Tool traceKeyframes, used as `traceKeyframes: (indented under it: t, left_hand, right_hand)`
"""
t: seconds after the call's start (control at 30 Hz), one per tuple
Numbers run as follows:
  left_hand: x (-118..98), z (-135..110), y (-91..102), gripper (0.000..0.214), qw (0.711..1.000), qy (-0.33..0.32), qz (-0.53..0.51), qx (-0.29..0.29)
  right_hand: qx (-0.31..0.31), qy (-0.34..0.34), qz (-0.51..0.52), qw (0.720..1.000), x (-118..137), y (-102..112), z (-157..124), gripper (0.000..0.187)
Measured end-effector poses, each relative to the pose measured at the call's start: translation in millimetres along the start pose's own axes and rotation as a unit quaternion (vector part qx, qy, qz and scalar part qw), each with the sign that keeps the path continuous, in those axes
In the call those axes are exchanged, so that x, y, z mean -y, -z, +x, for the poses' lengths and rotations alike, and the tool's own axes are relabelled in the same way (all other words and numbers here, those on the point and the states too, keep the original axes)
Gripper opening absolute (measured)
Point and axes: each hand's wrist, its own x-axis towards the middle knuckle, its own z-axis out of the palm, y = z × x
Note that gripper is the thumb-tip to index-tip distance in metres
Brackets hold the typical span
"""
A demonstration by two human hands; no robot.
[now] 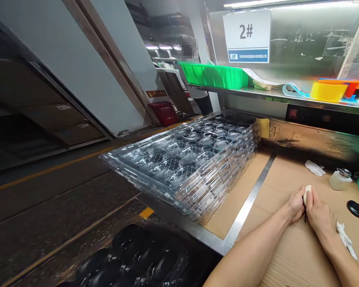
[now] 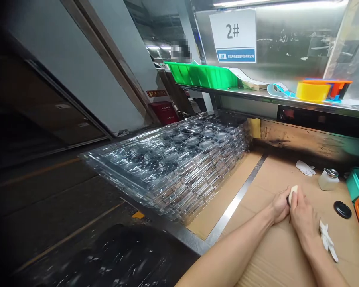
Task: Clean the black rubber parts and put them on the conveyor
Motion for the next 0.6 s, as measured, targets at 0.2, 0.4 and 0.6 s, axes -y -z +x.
traceKeyframes:
  t: [0.2,0.4,0.6]
  left_hand:
    - [-1.2,-2.1,-4.6,0.044,1.000,0.003,0.016,-0.015]
    - [-3.3,2.0,-4.6,0.046,1.000,0.008,-0.007,-0.024]
    - [-0.1,7.7,-2.8,0.052,0.999,0.026,-0.006,-0.018]
  right_hand:
    - [0.013,-0.020,-0.012,1.000,0.0,-1.4,2.1,0.068]
    - [0.006,-0.006,-0.024,1.000,-1.7,-0.3,3.5,0.067]
    - [0.019,0.027,-0.041,0.999,2.0,4.8,-2.7,0.069]
